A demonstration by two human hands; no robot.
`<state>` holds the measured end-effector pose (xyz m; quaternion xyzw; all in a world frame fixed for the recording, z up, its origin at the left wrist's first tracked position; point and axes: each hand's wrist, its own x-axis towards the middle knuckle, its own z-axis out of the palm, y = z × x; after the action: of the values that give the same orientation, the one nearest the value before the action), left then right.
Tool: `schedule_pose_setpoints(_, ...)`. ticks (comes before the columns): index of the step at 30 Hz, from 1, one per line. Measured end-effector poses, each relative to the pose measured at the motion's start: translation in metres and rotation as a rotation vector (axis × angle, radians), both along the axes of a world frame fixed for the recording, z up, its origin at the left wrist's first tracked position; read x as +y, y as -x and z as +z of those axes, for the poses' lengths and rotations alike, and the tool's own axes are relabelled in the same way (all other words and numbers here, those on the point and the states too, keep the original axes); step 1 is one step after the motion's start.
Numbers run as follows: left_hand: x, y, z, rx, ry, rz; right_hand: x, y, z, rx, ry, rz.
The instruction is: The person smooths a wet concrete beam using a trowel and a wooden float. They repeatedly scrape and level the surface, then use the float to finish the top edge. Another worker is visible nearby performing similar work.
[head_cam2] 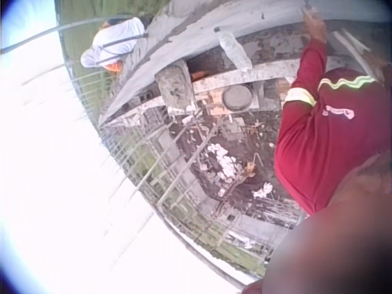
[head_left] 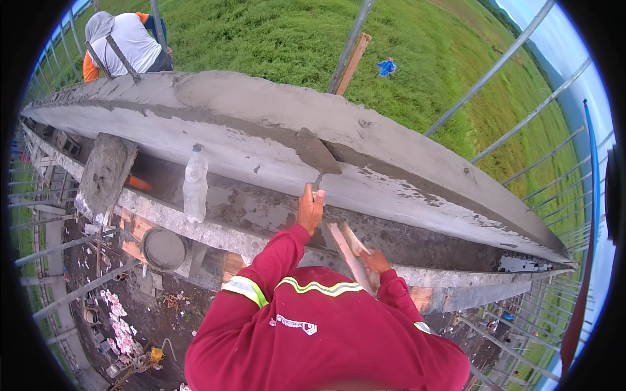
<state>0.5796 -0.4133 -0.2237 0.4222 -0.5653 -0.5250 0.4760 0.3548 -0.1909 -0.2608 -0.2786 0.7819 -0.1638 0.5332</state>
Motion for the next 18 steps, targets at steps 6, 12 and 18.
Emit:
schedule_pose_setpoints(6,0.037,0.049,0.010,-0.336,0.247,-0.332,0.036,0.011,-0.011,-0.019,0.003,-0.073)
schedule_pose_setpoints(12,0.056,-0.031,0.022,-0.547,0.239,-0.397,0.038,0.014,-0.030,-0.053,-0.017,-0.152)
schedule_pose_setpoints(18,0.060,-0.190,0.040,-0.502,0.152,0.068,0.006,0.004,-0.037,-0.077,0.077,-0.066)
